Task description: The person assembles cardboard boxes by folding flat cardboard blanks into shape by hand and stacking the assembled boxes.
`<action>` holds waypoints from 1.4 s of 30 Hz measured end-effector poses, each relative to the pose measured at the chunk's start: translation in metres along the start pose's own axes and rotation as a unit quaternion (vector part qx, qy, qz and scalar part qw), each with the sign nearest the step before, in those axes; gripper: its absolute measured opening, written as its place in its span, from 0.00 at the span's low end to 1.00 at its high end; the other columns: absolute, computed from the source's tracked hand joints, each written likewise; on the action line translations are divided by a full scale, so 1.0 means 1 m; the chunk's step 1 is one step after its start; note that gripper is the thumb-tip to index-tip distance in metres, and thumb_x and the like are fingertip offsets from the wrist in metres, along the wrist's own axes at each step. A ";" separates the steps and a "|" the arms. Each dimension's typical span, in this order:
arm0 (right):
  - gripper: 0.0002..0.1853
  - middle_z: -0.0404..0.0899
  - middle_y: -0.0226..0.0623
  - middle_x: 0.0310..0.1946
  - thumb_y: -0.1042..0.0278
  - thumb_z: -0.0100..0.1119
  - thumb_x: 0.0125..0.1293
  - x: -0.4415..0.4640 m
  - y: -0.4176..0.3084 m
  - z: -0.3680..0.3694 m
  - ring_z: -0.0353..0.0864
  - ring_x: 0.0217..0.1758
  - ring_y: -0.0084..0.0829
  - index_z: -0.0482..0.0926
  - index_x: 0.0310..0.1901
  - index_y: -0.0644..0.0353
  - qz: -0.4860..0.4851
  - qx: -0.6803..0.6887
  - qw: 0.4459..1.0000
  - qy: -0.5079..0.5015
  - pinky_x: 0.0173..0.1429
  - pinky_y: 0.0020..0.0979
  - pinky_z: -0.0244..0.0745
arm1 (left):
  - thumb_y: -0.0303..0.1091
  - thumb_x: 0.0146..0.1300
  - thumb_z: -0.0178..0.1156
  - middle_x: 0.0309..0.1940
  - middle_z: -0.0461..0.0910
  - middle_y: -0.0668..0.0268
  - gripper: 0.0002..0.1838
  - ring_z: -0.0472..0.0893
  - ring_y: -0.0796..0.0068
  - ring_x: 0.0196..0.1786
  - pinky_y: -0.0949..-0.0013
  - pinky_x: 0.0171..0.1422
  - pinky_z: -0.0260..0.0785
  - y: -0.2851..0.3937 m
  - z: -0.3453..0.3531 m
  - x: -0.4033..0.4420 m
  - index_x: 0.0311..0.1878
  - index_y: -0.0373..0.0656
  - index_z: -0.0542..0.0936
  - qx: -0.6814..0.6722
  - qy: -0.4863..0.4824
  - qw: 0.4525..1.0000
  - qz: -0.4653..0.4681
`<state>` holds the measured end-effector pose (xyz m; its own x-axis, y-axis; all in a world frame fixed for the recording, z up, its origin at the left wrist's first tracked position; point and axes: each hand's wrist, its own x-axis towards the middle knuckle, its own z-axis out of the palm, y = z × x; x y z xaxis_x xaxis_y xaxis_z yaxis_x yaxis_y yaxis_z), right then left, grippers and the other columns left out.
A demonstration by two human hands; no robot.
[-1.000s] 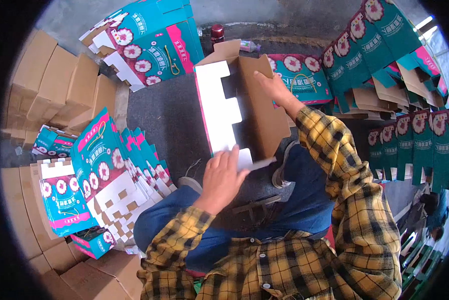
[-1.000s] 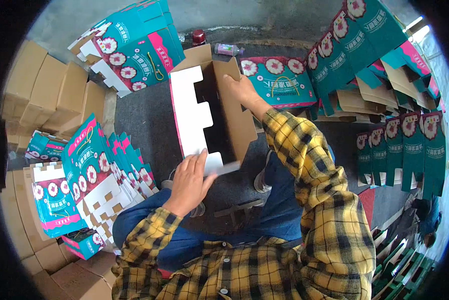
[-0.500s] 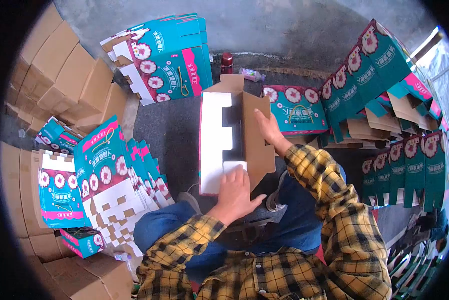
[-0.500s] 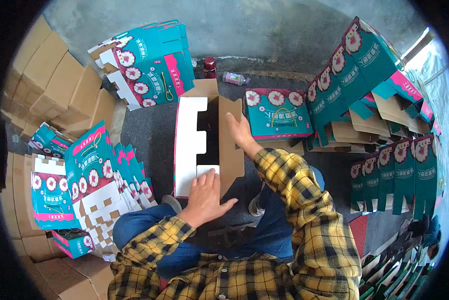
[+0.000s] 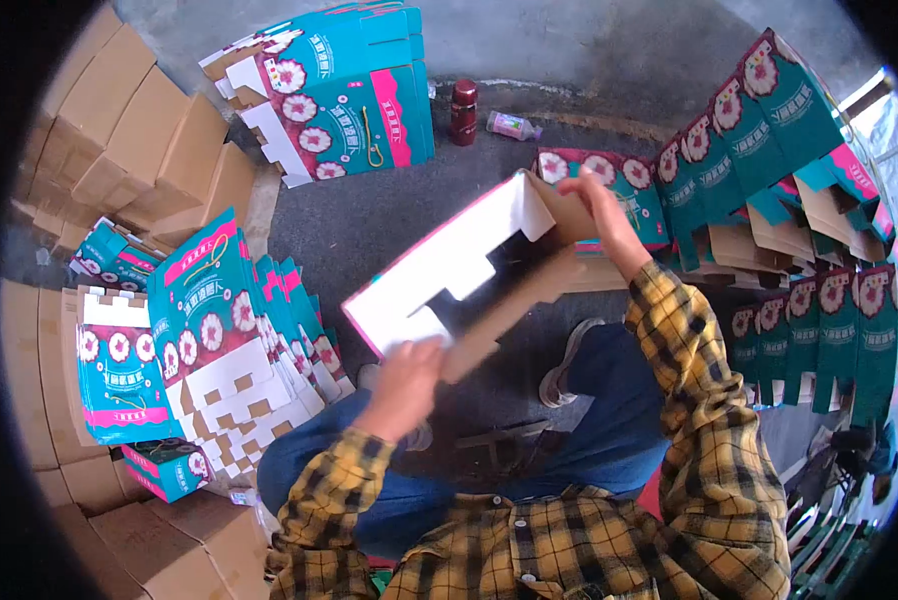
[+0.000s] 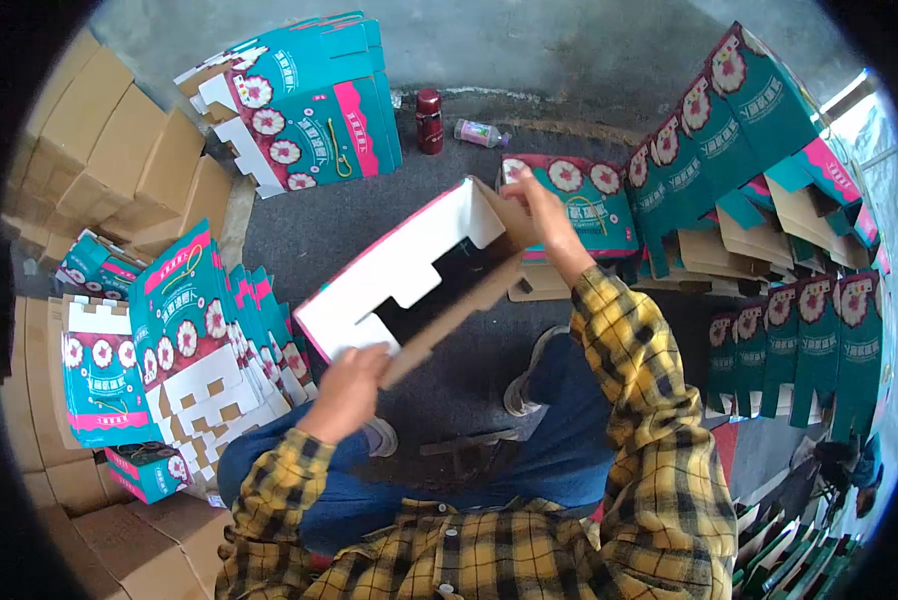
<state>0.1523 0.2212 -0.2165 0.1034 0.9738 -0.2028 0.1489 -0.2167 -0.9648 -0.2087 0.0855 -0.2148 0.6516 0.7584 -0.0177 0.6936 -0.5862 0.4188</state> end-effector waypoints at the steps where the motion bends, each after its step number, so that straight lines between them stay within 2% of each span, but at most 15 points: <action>1: 0.33 0.81 0.40 0.45 0.38 0.36 0.74 -0.006 0.000 0.006 0.78 0.52 0.33 0.80 0.49 0.63 -0.019 -0.026 0.998 -0.048 0.64 0.33 0.67 | 0.21 0.52 0.53 0.55 0.76 0.56 0.18 0.74 0.54 0.50 0.58 0.58 0.68 -0.011 -0.007 -0.002 0.49 0.33 0.79 0.002 -0.005 1.000 -0.019; 4: 0.37 0.82 0.44 0.43 0.38 0.33 0.74 -0.023 -0.014 0.036 0.80 0.50 0.35 0.80 0.47 0.70 0.010 -0.078 0.980 -0.182 0.61 0.33 0.69 | 0.26 0.57 0.56 0.46 0.78 0.54 0.14 0.77 0.51 0.47 0.56 0.53 0.69 -0.035 -0.023 -0.001 0.47 0.35 0.79 0.020 0.034 0.999 -0.016; 6: 0.42 0.81 0.53 0.44 0.33 0.30 0.72 -0.029 -0.014 0.051 0.79 0.52 0.40 0.81 0.45 0.71 -0.087 -0.190 0.965 -0.161 0.58 0.34 0.72 | 0.32 0.61 0.57 0.43 0.79 0.52 0.13 0.77 0.48 0.45 0.55 0.51 0.69 -0.037 -0.029 0.006 0.44 0.33 0.80 -0.045 0.041 0.994 -0.090; 7: 0.42 0.81 0.53 0.44 0.33 0.30 0.72 -0.027 -0.017 0.052 0.79 0.52 0.40 0.81 0.45 0.71 -0.087 -0.188 0.965 -0.163 0.58 0.34 0.72 | 0.36 0.64 0.56 0.43 0.79 0.47 0.18 0.77 0.47 0.46 0.56 0.52 0.70 -0.037 -0.027 0.009 0.52 0.32 0.75 -0.084 0.083 0.983 -0.139; 10: 0.38 0.78 0.56 0.50 0.36 0.36 0.72 -0.027 -0.020 0.052 0.77 0.56 0.43 0.78 0.51 0.71 -0.004 -0.196 0.972 -0.127 0.61 0.37 0.70 | 0.40 0.66 0.56 0.45 0.78 0.41 0.30 0.77 0.46 0.51 0.57 0.55 0.70 -0.039 -0.019 0.021 0.64 0.30 0.63 -0.143 0.144 0.950 -0.237; 12: 0.33 0.75 0.57 0.54 0.42 0.48 0.70 -0.031 -0.019 0.061 0.76 0.57 0.49 0.70 0.61 0.68 -0.169 -0.206 0.959 -0.092 0.63 0.39 0.68 | 0.41 0.65 0.58 0.49 0.76 0.39 0.36 0.76 0.46 0.54 0.57 0.56 0.70 -0.037 -0.017 0.027 0.68 0.29 0.57 -0.160 0.164 0.930 -0.288; 13: 0.35 0.68 0.56 0.61 0.53 0.62 0.63 -0.038 -0.022 0.062 0.71 0.62 0.51 0.63 0.67 0.60 -0.203 -0.264 0.938 -0.100 0.68 0.42 0.63 | 0.40 0.64 0.60 0.55 0.72 0.39 0.39 0.73 0.47 0.59 0.56 0.60 0.67 -0.034 -0.018 0.030 0.69 0.29 0.55 -0.068 0.162 0.941 -0.290; 14: 0.35 0.68 0.56 0.61 0.53 0.62 0.63 -0.041 -0.020 0.066 0.71 0.62 0.51 0.63 0.67 0.60 -0.202 -0.263 0.938 -0.101 0.68 0.42 0.63 | 0.40 0.62 0.62 0.60 0.69 0.40 0.42 0.69 0.47 0.64 0.54 0.64 0.64 -0.032 -0.018 0.031 0.71 0.30 0.52 0.025 0.159 0.944 -0.289; 16: 0.39 0.61 0.51 0.66 0.60 0.69 0.55 -0.047 -0.018 0.073 0.64 0.68 0.50 0.62 0.68 0.54 -0.410 -0.502 0.756 -0.085 0.70 0.46 0.60 | 0.40 0.60 0.64 0.63 0.65 0.41 0.43 0.65 0.47 0.67 0.53 0.68 0.60 -0.033 -0.013 0.029 0.71 0.30 0.53 0.084 0.195 0.944 -0.253; 18: 0.41 0.54 0.46 0.71 0.64 0.70 0.52 -0.046 -0.010 0.078 0.60 0.70 0.50 0.62 0.68 0.48 -0.392 -0.485 0.777 -0.091 0.72 0.49 0.57 | 0.39 0.58 0.66 0.67 0.62 0.43 0.44 0.61 0.47 0.70 0.51 0.71 0.55 -0.031 -0.010 0.028 0.70 0.30 0.54 0.141 0.230 0.939 -0.211; 20: 0.37 0.62 0.42 0.66 0.64 0.71 0.47 -0.040 -0.005 0.081 0.63 0.69 0.45 0.68 0.62 0.53 -0.425 -0.554 0.713 -0.066 0.70 0.46 0.60 | 0.40 0.58 0.66 0.68 0.61 0.45 0.41 0.59 0.49 0.72 0.50 0.74 0.50 -0.029 -0.006 0.031 0.69 0.30 0.58 0.201 0.190 0.943 -0.187; 26: 0.27 0.75 0.32 0.53 0.64 0.69 0.47 -0.028 0.012 0.083 0.71 0.61 0.36 0.74 0.51 0.54 -0.449 -0.544 0.705 -0.075 0.65 0.44 0.65 | 0.39 0.60 0.63 0.67 0.63 0.47 0.33 0.61 0.49 0.70 0.52 0.72 0.54 -0.028 0.003 0.032 0.64 0.31 0.65 0.112 0.071 0.981 -0.141; 38: 0.19 0.79 0.34 0.48 0.62 0.67 0.52 -0.023 0.008 0.071 0.74 0.58 0.39 0.78 0.46 0.54 -0.455 -0.509 0.720 -0.122 0.60 0.42 0.69 | 0.39 0.57 0.65 0.60 0.71 0.48 0.31 0.69 0.48 0.63 0.53 0.67 0.61 -0.041 0.003 0.034 0.60 0.32 0.70 0.105 0.076 0.986 -0.104; 41: 0.16 0.78 0.39 0.49 0.62 0.62 0.58 -0.017 -0.012 0.056 0.74 0.57 0.44 0.78 0.48 0.55 -0.369 -0.419 0.805 -0.198 0.59 0.41 0.71 | 0.39 0.57 0.65 0.55 0.73 0.48 0.28 0.71 0.48 0.59 0.52 0.64 0.62 -0.045 -0.033 0.033 0.58 0.33 0.71 0.089 0.267 0.951 -0.129; 42: 0.16 0.78 0.39 0.49 0.62 0.62 0.58 -0.015 -0.012 0.055 0.74 0.57 0.44 0.78 0.48 0.55 -0.372 -0.420 0.804 -0.196 0.59 0.41 0.71 | 0.43 0.61 0.63 0.55 0.73 0.48 0.28 0.71 0.49 0.60 0.53 0.66 0.61 -0.063 -0.032 0.030 0.58 0.32 0.71 0.096 0.323 0.928 -0.159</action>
<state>0.0947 0.2131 -0.2113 -0.6157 0.7667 0.1819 0.6548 0.6262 -0.4232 -0.2427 0.1541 -0.2125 0.1273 0.8777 0.4620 0.9014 -0.2967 0.3153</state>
